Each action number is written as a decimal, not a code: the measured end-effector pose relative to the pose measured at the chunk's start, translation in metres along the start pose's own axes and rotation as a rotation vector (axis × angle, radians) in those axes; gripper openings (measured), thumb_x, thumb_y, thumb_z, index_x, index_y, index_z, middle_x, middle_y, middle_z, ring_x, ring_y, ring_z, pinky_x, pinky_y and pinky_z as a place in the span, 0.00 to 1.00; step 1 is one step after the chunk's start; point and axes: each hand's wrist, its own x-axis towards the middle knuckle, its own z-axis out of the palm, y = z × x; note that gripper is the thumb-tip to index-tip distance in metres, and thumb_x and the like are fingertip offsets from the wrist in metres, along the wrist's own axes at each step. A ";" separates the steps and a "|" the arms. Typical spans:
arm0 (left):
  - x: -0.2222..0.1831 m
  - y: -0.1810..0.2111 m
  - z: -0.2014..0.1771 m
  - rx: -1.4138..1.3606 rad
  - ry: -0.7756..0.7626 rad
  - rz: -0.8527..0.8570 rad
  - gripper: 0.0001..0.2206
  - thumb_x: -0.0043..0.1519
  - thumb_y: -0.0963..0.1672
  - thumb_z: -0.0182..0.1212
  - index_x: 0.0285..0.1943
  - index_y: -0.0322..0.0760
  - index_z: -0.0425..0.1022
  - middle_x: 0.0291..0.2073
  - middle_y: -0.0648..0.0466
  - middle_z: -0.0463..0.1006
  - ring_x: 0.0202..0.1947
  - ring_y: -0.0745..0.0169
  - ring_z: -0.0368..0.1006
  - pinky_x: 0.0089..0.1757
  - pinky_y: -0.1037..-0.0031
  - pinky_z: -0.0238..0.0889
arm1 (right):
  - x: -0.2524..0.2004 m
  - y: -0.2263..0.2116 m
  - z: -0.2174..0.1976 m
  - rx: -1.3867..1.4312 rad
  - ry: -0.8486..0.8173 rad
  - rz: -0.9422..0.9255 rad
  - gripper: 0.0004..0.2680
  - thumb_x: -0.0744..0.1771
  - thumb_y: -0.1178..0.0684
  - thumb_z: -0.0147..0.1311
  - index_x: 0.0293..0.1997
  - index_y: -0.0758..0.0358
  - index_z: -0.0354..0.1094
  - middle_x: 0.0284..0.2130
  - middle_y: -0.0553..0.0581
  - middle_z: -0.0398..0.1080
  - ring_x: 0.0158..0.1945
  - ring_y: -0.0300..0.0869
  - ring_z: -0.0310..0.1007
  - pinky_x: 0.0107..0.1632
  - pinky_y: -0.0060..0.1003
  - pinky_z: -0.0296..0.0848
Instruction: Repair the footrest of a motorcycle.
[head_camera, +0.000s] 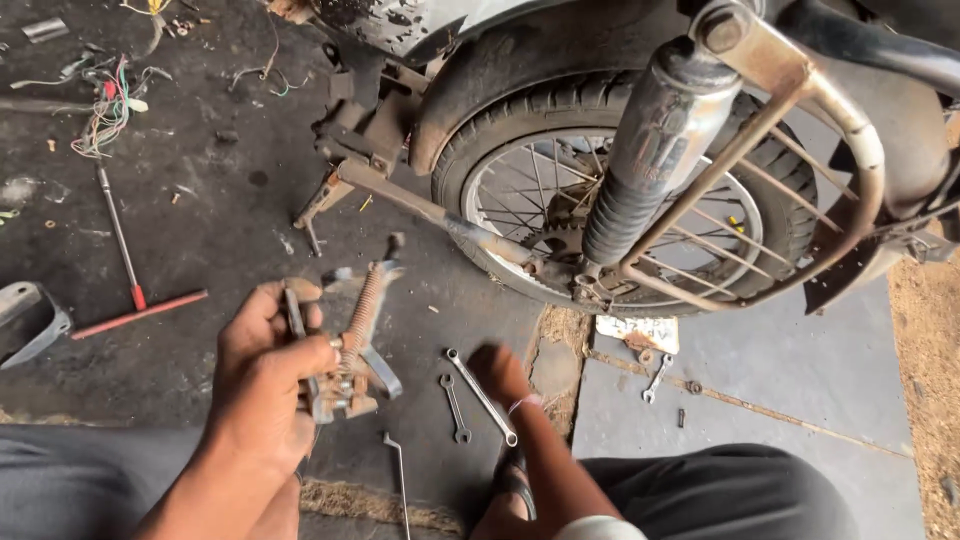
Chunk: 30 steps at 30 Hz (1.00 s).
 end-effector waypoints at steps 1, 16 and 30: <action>-0.002 0.004 0.007 0.005 0.003 0.000 0.22 0.47 0.32 0.55 0.52 0.34 0.70 0.38 0.56 0.68 0.30 0.69 0.66 0.30 0.77 0.63 | -0.012 -0.010 0.018 0.006 -0.001 -0.001 0.09 0.72 0.51 0.54 0.39 0.67 0.71 0.33 0.67 0.75 0.35 0.56 0.77 0.31 0.48 0.75; 0.001 -0.011 0.024 -0.195 -0.158 -0.173 0.19 0.44 0.35 0.56 0.47 0.34 0.69 0.29 0.54 0.66 0.26 0.62 0.68 0.30 0.69 0.69 | -0.021 -0.037 0.077 0.249 -0.429 0.484 0.12 0.66 0.50 0.56 0.52 0.59 0.67 0.44 0.64 0.76 0.51 0.57 0.77 0.51 0.49 0.76; -0.001 -0.009 0.037 -0.191 0.057 -0.240 0.17 0.42 0.34 0.56 0.41 0.35 0.67 0.26 0.54 0.64 0.20 0.60 0.65 0.22 0.60 0.64 | -0.021 -0.159 -0.383 0.938 0.041 0.007 0.10 0.65 0.57 0.62 0.44 0.72 0.68 0.30 0.59 0.76 0.34 0.46 0.83 0.38 0.41 0.81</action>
